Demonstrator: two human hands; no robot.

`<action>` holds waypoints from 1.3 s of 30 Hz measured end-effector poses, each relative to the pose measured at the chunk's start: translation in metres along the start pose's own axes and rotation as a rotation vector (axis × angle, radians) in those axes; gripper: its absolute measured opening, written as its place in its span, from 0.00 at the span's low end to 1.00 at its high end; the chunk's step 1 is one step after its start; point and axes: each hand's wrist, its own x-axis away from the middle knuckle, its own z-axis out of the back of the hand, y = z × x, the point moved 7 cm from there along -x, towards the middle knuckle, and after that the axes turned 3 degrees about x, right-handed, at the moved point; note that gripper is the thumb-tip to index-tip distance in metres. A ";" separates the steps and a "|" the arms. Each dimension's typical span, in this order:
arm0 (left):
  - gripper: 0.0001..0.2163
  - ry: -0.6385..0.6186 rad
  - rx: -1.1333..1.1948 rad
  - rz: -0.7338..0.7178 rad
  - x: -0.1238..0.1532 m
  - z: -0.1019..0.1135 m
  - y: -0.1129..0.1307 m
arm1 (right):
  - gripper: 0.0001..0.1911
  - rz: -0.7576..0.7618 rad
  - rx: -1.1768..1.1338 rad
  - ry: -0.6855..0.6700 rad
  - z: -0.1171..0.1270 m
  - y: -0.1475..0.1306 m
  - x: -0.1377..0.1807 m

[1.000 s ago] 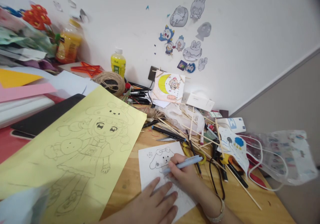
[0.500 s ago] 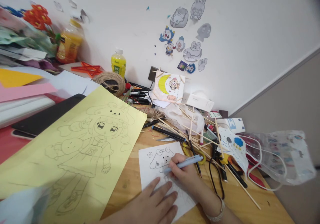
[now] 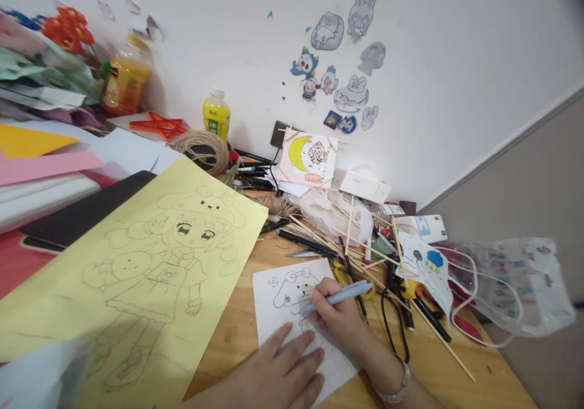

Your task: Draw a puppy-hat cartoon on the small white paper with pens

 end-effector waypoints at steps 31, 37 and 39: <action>0.13 0.025 -0.004 -0.004 0.001 -0.004 0.001 | 0.17 0.001 0.032 0.037 0.005 0.002 0.000; 0.14 -0.005 0.004 0.006 -0.001 -0.002 0.000 | 0.17 0.003 0.035 0.043 0.005 0.003 0.000; 0.14 -0.021 -0.009 0.001 -0.001 -0.001 0.001 | 0.16 0.003 0.034 0.051 0.005 0.004 0.000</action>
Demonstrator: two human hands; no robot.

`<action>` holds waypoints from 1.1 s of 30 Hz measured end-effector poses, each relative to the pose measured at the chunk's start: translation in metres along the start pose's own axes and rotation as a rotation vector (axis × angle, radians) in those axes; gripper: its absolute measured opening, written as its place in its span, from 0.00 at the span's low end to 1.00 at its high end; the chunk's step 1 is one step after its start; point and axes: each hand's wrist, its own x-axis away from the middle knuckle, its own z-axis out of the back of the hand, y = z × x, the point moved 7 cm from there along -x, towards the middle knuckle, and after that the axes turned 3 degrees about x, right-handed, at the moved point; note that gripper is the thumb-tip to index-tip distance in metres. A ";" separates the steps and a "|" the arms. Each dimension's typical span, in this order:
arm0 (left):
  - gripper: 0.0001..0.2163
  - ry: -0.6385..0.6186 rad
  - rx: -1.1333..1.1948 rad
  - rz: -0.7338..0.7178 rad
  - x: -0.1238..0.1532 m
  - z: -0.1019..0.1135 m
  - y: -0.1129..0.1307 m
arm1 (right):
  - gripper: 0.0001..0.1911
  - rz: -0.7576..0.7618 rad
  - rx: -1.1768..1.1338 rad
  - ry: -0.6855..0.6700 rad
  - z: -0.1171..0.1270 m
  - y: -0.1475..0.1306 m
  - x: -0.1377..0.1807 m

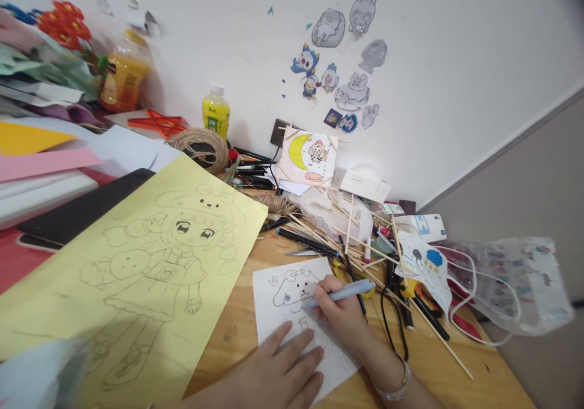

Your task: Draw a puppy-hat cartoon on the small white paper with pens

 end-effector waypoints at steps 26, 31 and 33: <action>0.14 0.026 0.019 -0.014 0.001 0.002 -0.002 | 0.18 -0.069 -0.115 0.000 0.002 0.002 0.001; 0.14 0.020 -0.003 -0.011 0.000 0.003 -0.001 | 0.16 -0.065 -0.115 0.011 0.003 0.005 0.001; 0.14 0.021 -0.005 -0.009 0.000 0.001 0.000 | 0.16 -0.064 -0.112 0.004 0.002 0.005 0.001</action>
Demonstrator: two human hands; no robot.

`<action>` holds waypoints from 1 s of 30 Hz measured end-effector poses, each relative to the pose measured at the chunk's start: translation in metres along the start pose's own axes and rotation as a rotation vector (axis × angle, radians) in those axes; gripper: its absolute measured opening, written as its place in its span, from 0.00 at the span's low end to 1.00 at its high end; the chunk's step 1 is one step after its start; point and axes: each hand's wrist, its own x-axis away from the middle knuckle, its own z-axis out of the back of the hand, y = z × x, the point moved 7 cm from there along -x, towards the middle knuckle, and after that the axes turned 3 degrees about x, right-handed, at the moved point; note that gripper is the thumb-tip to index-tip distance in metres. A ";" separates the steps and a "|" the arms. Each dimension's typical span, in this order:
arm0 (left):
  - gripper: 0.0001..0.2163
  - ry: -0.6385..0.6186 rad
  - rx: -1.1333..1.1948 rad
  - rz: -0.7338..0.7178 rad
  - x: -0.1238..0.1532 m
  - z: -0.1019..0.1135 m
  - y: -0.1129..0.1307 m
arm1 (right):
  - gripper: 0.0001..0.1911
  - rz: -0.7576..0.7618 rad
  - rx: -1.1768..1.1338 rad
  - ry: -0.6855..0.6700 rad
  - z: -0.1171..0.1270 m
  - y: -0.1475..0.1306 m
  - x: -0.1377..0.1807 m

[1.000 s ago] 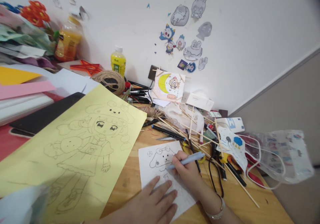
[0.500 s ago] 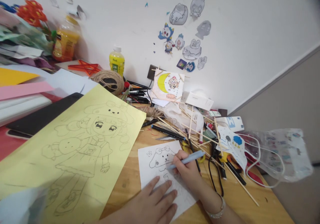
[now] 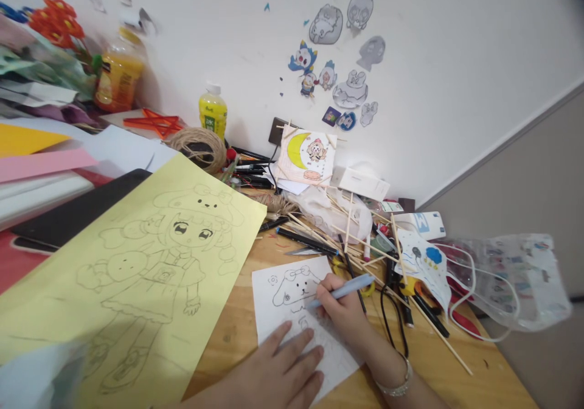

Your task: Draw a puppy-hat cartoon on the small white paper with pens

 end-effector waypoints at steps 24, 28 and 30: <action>0.13 0.018 0.022 0.015 0.000 0.002 -0.002 | 0.16 -0.001 -0.012 0.071 0.007 0.002 -0.001; 0.13 0.032 0.001 0.012 0.001 0.000 0.000 | 0.17 0.021 0.007 0.086 0.008 0.003 -0.001; 0.13 0.017 -0.008 0.008 0.002 -0.001 0.001 | 0.16 0.025 0.011 0.087 0.008 0.003 -0.001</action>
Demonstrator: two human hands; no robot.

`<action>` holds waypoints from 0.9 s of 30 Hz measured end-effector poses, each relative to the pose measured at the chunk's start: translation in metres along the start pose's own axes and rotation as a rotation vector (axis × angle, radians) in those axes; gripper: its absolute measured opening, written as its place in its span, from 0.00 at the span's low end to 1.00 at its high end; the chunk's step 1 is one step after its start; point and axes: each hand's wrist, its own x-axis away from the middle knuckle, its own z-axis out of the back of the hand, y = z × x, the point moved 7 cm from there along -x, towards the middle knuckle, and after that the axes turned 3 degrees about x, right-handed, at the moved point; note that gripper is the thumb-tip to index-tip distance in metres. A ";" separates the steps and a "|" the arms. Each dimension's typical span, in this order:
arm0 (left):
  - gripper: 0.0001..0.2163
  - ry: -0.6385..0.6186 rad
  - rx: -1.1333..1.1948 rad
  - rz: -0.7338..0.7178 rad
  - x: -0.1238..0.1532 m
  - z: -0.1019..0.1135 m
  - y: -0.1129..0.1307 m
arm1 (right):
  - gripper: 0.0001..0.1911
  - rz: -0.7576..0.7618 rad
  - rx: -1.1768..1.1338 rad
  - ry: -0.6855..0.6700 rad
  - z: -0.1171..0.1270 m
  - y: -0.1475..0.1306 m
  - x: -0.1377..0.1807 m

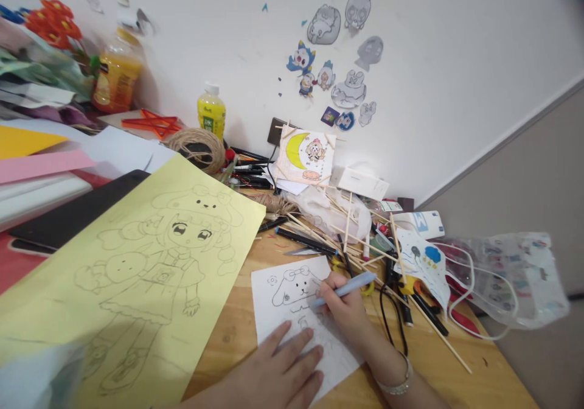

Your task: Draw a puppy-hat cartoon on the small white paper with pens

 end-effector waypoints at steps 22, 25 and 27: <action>0.14 -0.002 0.025 -0.007 -0.001 0.001 -0.002 | 0.15 -0.018 0.023 0.011 0.001 -0.003 -0.001; 0.14 0.009 0.028 -0.004 0.000 0.002 -0.002 | 0.15 -0.026 0.017 0.007 0.001 -0.002 -0.001; 0.14 0.009 0.023 -0.001 0.000 0.002 -0.002 | 0.15 -0.027 0.010 0.015 0.001 -0.003 -0.001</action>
